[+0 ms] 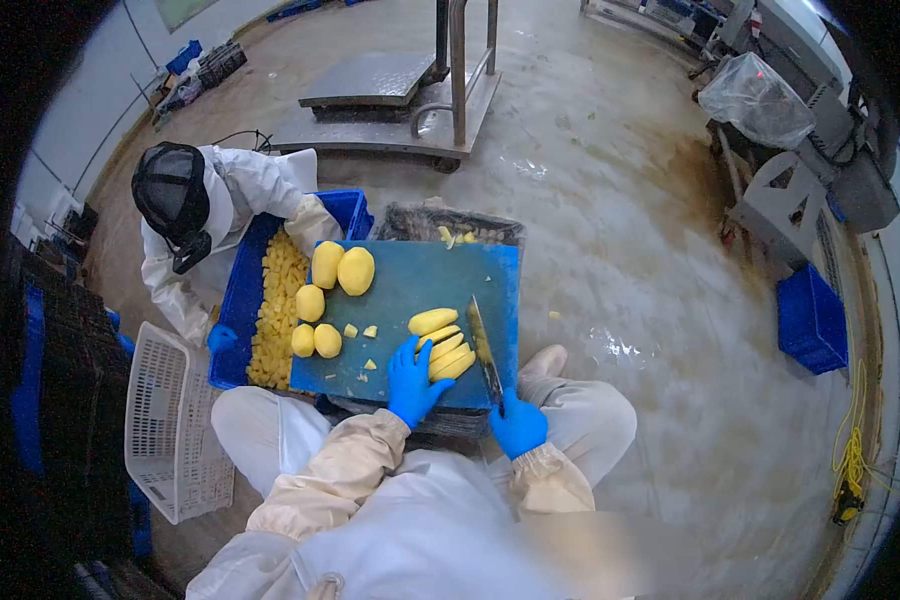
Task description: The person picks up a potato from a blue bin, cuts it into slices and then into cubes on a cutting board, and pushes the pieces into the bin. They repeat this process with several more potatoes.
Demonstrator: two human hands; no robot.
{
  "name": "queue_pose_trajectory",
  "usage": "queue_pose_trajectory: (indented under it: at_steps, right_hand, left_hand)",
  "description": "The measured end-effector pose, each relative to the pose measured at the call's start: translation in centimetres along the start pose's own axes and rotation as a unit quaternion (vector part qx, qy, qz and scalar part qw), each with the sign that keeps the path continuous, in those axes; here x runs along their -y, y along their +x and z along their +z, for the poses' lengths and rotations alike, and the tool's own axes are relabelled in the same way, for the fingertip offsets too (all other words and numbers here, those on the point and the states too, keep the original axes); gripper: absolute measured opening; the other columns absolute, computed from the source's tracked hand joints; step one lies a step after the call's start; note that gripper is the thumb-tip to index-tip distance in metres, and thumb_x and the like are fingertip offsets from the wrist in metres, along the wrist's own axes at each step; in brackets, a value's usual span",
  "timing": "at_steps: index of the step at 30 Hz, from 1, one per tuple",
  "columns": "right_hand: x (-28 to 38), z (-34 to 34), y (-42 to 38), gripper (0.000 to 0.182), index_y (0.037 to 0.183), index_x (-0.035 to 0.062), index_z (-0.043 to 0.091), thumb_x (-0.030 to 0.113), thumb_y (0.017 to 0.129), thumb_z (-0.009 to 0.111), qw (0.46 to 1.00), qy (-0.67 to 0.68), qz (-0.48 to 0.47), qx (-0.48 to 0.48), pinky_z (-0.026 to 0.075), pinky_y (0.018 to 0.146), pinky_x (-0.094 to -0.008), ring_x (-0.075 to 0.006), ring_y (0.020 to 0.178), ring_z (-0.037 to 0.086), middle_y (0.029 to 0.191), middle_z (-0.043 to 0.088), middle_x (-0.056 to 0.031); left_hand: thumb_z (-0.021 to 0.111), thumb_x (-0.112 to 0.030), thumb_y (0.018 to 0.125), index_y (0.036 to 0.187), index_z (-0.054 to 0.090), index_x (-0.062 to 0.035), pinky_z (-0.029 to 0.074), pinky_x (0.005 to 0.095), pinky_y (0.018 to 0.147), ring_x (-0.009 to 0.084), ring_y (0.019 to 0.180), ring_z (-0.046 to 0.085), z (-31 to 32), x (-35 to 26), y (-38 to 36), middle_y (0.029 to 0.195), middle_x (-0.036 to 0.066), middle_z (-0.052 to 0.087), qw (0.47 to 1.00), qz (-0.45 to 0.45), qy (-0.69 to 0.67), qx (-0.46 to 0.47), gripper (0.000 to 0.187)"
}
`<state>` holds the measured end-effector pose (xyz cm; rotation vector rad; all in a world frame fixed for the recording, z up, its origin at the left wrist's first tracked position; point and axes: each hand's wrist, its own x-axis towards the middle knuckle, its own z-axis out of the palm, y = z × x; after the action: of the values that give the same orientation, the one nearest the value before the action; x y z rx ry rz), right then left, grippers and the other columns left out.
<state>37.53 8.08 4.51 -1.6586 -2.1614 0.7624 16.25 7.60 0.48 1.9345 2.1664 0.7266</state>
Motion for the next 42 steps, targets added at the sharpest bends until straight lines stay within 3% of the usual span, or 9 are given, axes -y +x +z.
queue_pose_trajectory:
  at_steps: [5, 14, 17, 23, 30, 36, 38, 42]
  right_hand:
    - [-0.3, 0.5, -0.2, 0.019, 0.088, 0.0077, 0.05, 0.024, 0.078, 0.054, 0.999, -0.039, -0.011, 0.014, 0.043, 0.051, -0.0501, -0.038, 0.057, 0.058, 0.063, 0.058, -0.0189]
    - [0.7, -0.2, 0.1, 0.02, 0.089, 0.0077, 0.05, 0.025, 0.079, 0.053, 0.997, -0.079, -0.009, 0.006, 0.043, 0.048, -0.0492, -0.0365, 0.054, 0.058, 0.06, 0.058, -0.0173]
    - [0.0, 0.2, 1.0, 0.02, 0.09, 0.008, 0.05, 0.025, 0.079, 0.052, 0.996, -0.089, -0.007, -0.001, 0.043, 0.047, -0.0492, -0.0365, 0.053, 0.057, 0.059, 0.058, -0.0173]
    - [0.1, -0.5, 2.4, 0.018, 0.088, 0.0087, 0.05, 0.024, 0.079, 0.052, 0.992, -0.107, -0.054, 0.029, 0.043, 0.047, -0.0496, -0.0371, 0.052, 0.057, 0.058, 0.057, -0.018]
    - [0.1, -0.7, 2.5, 0.018, 0.086, 0.0085, 0.049, 0.025, 0.079, 0.052, 0.992, -0.103, -0.057, 0.049, 0.043, 0.047, -0.0502, -0.0381, 0.053, 0.057, 0.059, 0.057, -0.0183]
    - [1.5, -1.0, 1.8, 0.019, 0.084, 0.0072, 0.048, 0.025, 0.079, 0.052, 0.994, -0.106, -0.026, 0.028, 0.043, 0.048, -0.05, -0.0382, 0.053, 0.057, 0.059, 0.057, -0.0186]
    - [2.9, -1.4, 1.3, 0.019, 0.084, 0.0063, 0.048, 0.025, 0.08, 0.051, 0.997, -0.074, -0.015, 0.022, 0.043, 0.047, -0.0494, -0.0379, 0.053, 0.057, 0.059, 0.057, -0.0183]
    - [3.5, -0.5, 1.4, 0.019, 0.084, 0.0063, 0.047, 0.024, 0.08, 0.051, 0.997, -0.07, -0.038, -0.002, 0.043, 0.047, -0.0488, -0.0372, 0.053, 0.057, 0.058, 0.057, -0.0176]
  left_hand:
    - [0.072, -0.032, 0.067, 0.123, 0.042, -0.0017, 0.029, 0.0467, 0.097, 0.0394, 0.116, 0.036, 0.2, 1.9, 1.0, 0.126, 0.022, 0.038, 0.995, 0.059, -0.08, 0.022, 0.07]
    - [0.073, -0.028, 0.066, 0.122, 0.043, 0.0001, 0.032, 0.0454, 0.096, 0.0399, 0.113, 0.037, -0.4, 2.1, 1.1, 0.124, 0.023, 0.038, 0.993, 0.073, -0.097, 0.01, 0.069]
    - [0.074, -0.025, 0.066, 0.124, 0.041, 0.0005, 0.033, 0.0446, 0.096, 0.0398, 0.112, 0.039, -1.6, 1.1, 0.6, 0.123, 0.023, 0.039, 0.997, -0.004, -0.066, 0.028, 0.071]
    - [0.075, -0.02, 0.065, 0.125, 0.039, 0.0021, 0.035, 0.0422, 0.095, 0.0392, 0.11, 0.041, 0.2, 2.5, 0.4, 0.122, 0.023, 0.04, 0.992, 0.008, -0.127, 0.021, 0.073]
    - [0.074, -0.022, 0.066, 0.125, 0.038, 0.0033, 0.035, 0.0424, 0.095, 0.0393, 0.111, 0.041, 0.5, 3.4, 0.6, 0.122, 0.023, 0.04, 0.99, 0.025, -0.132, 0.033, 0.074]
    - [0.072, -0.035, 0.067, 0.124, 0.043, -0.0008, 0.033, 0.0447, 0.095, 0.0387, 0.114, 0.039, -2.0, 2.3, 2.2, 0.125, 0.022, 0.039, 0.996, 0.025, -0.08, 0.021, 0.072]
    - [0.071, -0.043, 0.065, 0.123, 0.046, -0.0054, 0.029, 0.0476, 0.097, 0.0381, 0.119, 0.035, -2.6, 2.2, 3.4, 0.128, 0.019, 0.038, 0.991, 0.126, -0.037, 0.015, 0.073]
    - [0.073, -0.042, 0.061, 0.119, 0.051, -0.0086, 0.027, 0.0478, 0.099, 0.0401, 0.121, 0.033, -3.1, 2.0, 5.1, 0.129, 0.019, 0.039, 0.983, 0.175, -0.002, 0.056, 0.071]
